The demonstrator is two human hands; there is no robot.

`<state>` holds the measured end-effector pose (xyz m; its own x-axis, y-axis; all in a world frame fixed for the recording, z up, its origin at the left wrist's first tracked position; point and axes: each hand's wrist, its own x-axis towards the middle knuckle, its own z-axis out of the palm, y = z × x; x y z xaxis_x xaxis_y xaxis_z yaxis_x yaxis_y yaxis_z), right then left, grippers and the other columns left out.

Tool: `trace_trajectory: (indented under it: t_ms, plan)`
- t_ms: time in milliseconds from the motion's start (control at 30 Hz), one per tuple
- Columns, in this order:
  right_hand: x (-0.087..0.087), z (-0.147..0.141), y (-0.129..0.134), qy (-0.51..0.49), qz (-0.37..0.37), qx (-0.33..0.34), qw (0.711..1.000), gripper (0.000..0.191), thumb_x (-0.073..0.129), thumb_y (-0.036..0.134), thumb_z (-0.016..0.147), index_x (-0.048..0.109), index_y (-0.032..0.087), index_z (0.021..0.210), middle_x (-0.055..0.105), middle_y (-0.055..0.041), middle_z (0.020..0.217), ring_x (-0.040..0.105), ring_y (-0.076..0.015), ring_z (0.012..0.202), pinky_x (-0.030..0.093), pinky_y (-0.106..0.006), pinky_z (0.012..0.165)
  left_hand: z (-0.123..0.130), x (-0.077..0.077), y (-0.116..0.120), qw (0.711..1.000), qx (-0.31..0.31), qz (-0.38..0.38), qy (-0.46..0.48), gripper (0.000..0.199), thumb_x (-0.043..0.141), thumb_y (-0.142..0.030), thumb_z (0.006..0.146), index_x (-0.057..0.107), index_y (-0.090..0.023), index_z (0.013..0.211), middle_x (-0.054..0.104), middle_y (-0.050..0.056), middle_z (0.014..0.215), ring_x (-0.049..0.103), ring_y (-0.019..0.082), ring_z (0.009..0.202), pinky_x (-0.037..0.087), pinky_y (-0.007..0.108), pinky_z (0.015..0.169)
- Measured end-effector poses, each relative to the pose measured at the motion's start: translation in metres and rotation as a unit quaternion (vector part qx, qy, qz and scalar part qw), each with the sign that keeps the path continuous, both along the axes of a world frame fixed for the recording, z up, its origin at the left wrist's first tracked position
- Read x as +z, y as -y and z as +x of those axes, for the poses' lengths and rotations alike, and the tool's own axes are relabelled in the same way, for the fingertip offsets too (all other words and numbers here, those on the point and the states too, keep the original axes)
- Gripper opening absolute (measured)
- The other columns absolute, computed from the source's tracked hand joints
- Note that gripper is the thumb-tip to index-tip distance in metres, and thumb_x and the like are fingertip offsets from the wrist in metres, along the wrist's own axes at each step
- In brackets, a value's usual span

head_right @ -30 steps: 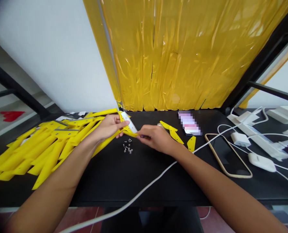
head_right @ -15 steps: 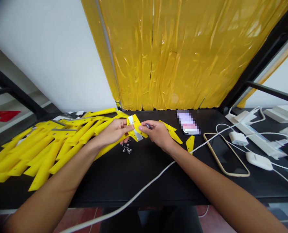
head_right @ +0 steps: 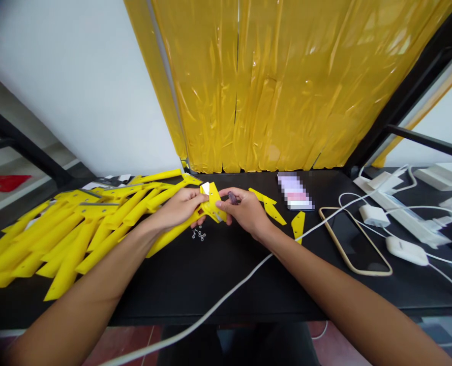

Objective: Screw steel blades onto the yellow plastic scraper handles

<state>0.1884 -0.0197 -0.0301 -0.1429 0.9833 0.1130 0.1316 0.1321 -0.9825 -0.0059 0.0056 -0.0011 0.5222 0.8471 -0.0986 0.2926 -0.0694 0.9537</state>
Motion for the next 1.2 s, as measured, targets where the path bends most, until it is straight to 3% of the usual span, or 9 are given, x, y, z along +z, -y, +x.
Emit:
trace_trajectory:
  t_ms: [267, 433, 600, 733, 900, 1000, 1067, 1200]
  plan:
    - [-0.005, -0.002, -0.001, -0.040, -0.004, 0.044, 0.998, 0.043, 0.073, 0.041, 0.079, 0.061, 0.019, 0.114, 0.062, 0.0028, 0.083, 0.047, -0.0048, 0.045, 0.034, -0.022, 0.043, 0.002, -0.005, -0.001, 0.997, 0.020, -0.050, 0.058, 0.022, 0.051, -0.034, 0.091, 0.055, -0.019, 0.076, 0.057, 0.002, 0.051, 0.055, 0.014, 0.041, 0.040, 0.025, 0.041]
    - [-0.009, -0.002, -0.001, -0.015, 0.008, 0.045, 0.999, 0.048, 0.075, 0.047, 0.077, 0.063, 0.019, 0.114, 0.061, 0.0029, 0.079, 0.044, -0.0051, 0.046, 0.034, -0.022, 0.042, 0.000, -0.006, -0.003, 0.987, -0.027, -0.106, 0.120, 0.029, 0.041, -0.035, 0.090, 0.060, -0.015, 0.081, 0.060, 0.006, 0.054, 0.056, 0.016, 0.044, 0.039, 0.026, 0.040]
    - [-0.009, -0.003, -0.001, -0.002, 0.012, 0.037, 0.999, 0.045, 0.074, 0.050, 0.077, 0.066, 0.019, 0.108, 0.057, 0.0050, 0.070, 0.043, -0.0062, 0.045, 0.033, -0.022, 0.042, -0.002, 0.001, 0.001, 0.993, -0.048, -0.067, 0.082, 0.009, 0.060, -0.024, 0.082, 0.060, -0.015, 0.084, 0.061, 0.002, 0.059, 0.057, 0.013, 0.049, 0.040, 0.023, 0.045]
    - [-0.006, -0.003, 0.000, 0.017, 0.012, 0.031, 0.999, 0.041, 0.074, 0.051, 0.077, 0.066, 0.019, 0.102, 0.057, 0.0053, 0.068, 0.042, -0.0055, 0.043, 0.030, -0.022, 0.041, -0.003, 0.004, 0.002, 0.995, -0.088, -0.007, 0.037, 0.025, 0.068, -0.035, 0.085, 0.064, -0.013, 0.094, 0.065, 0.004, 0.071, 0.059, 0.013, 0.057, 0.043, 0.023, 0.049]
    - [-0.001, -0.004, 0.002, 0.007, -0.018, 0.027, 0.999, 0.045, 0.077, 0.051, 0.074, 0.064, 0.019, 0.103, 0.055, 0.0059, 0.067, 0.040, -0.0056, 0.044, 0.028, -0.022, 0.040, -0.005, 0.006, 0.003, 0.993, -0.111, -0.020, 0.041, 0.022, 0.063, -0.035, 0.091, 0.062, -0.015, 0.099, 0.066, 0.004, 0.079, 0.061, 0.013, 0.065, 0.046, 0.025, 0.059]
    - [0.000, -0.002, -0.001, 0.036, -0.002, -0.010, 0.999, 0.039, 0.073, 0.049, 0.078, 0.066, 0.019, 0.102, 0.058, 0.0038, 0.069, 0.043, -0.0075, 0.048, 0.032, -0.023, 0.043, -0.008, 0.009, 0.001, 0.995, -0.075, -0.037, 0.047, 0.016, 0.061, -0.030, 0.092, 0.060, -0.015, 0.096, 0.066, 0.003, 0.076, 0.060, 0.012, 0.063, 0.047, 0.025, 0.062]
    - [-0.001, 0.003, -0.006, 0.103, 0.051, -0.038, 0.993, 0.026, 0.070, 0.042, 0.083, 0.071, 0.019, 0.094, 0.063, 0.0011, 0.071, 0.051, -0.0109, 0.057, 0.041, -0.025, 0.053, -0.014, 0.011, -0.003, 0.998, -0.019, -0.029, 0.044, 0.010, 0.060, -0.024, 0.091, 0.058, -0.015, 0.090, 0.066, 0.004, 0.074, 0.059, 0.011, 0.060, 0.046, 0.025, 0.061]
    - [-0.012, 0.010, -0.020, 0.274, 0.166, -0.004, 0.947, 0.012, 0.068, 0.025, 0.086, 0.077, 0.021, 0.093, 0.072, -0.0041, 0.090, 0.064, -0.0167, 0.080, 0.048, -0.030, 0.077, -0.027, 0.013, -0.015, 0.997, 0.066, 0.004, 0.027, 0.009, 0.056, -0.015, 0.090, 0.055, -0.015, 0.081, 0.065, 0.005, 0.071, 0.058, 0.012, 0.058, 0.046, 0.025, 0.060]
